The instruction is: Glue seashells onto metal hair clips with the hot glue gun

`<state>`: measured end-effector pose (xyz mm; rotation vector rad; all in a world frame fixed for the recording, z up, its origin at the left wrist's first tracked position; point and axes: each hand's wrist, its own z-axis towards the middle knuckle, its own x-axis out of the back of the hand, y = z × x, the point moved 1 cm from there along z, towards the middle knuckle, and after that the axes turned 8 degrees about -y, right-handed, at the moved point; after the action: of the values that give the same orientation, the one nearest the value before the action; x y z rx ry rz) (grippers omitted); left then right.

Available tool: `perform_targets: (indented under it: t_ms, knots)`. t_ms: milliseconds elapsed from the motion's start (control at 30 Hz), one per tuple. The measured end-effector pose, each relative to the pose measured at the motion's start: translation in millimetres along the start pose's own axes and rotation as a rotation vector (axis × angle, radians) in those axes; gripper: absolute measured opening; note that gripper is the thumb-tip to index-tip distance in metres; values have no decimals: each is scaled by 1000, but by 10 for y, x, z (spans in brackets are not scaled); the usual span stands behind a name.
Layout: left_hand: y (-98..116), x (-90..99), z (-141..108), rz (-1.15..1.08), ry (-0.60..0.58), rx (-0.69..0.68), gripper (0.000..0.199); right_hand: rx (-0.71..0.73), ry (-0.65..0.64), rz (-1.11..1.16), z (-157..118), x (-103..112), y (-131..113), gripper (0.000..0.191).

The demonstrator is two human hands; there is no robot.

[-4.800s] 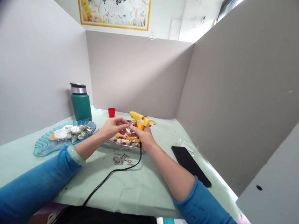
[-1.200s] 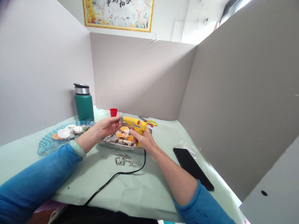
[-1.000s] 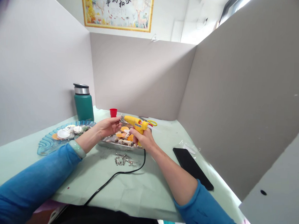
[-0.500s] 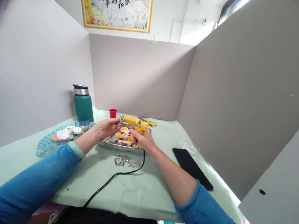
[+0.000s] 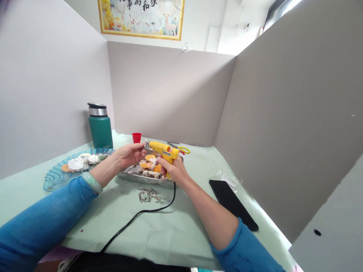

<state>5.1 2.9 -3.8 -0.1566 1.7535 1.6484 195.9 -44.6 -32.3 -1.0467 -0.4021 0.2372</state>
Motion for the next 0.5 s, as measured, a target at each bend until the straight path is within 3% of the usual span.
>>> perform_targets:
  t_ms: [500]
  knots:
    - [15, -43, -17, -13, -3, -10, 6, 23, 16, -5, -4, -1, -1, 22]
